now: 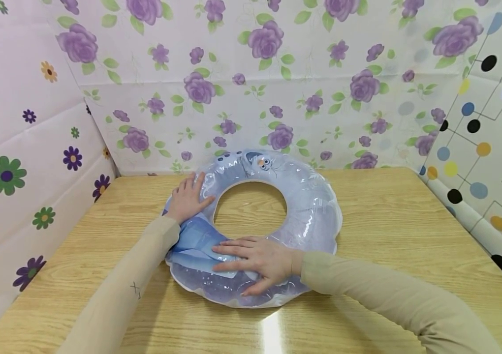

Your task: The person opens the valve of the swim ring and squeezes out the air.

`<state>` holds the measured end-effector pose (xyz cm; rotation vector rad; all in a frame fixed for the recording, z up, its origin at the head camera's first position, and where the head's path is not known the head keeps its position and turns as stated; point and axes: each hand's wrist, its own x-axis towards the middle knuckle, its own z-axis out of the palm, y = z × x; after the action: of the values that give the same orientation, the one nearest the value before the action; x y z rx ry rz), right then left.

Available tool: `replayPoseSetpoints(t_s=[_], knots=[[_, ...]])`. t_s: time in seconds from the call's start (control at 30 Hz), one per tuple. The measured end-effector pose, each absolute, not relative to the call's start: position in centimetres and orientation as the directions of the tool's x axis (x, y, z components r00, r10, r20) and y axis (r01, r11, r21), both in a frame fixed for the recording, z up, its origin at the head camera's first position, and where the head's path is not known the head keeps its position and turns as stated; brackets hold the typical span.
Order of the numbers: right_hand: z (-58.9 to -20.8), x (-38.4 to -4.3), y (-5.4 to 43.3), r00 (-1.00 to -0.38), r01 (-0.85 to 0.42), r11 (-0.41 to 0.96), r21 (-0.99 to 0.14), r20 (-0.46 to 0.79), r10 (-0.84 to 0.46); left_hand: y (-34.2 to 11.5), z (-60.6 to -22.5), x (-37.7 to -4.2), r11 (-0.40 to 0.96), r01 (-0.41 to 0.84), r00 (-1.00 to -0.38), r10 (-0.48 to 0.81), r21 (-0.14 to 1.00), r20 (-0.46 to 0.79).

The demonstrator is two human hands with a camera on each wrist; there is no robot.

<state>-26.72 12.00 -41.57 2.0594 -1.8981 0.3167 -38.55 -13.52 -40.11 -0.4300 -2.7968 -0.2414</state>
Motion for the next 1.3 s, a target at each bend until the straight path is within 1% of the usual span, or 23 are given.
replayPoseSetpoints(t_s=[0.37, 0.57, 0.9, 1.13, 1.3], knots=[[-41.71, -26.84, 11.94, 0.108, -0.992, -0.074, 0.101, 0.389, -0.915, -13.52, -40.45, -38.84, 0.944, 0.309, -0.917, 0.262, 0.118, 0.301], [-41.81, -26.9, 11.95, 0.106, -0.992, -0.071, 0.105, 0.383, -0.918, -13.52, -40.61, -38.78, 0.944, 0.311, -0.919, 0.269, 0.11, 0.288], [-41.82, -27.03, 11.86, 0.119, -0.988, -0.069, 0.139, 0.392, -0.912, -13.43, -40.51, -38.8, 0.949, 0.304, -0.917, 0.265, 0.09, 0.298], [-41.94, -27.19, 11.77, 0.145, -0.982, -0.078, 0.175, 0.412, -0.9, -13.32, -40.31, -38.6, 0.949, 0.301, -0.919, 0.262, 0.095, 0.293], [-41.99, -27.26, 11.73, 0.149, -0.981, -0.083, 0.173, 0.413, -0.898, -13.3, -40.41, -38.69, 0.95, 0.297, -0.923, 0.26, 0.094, 0.285]])
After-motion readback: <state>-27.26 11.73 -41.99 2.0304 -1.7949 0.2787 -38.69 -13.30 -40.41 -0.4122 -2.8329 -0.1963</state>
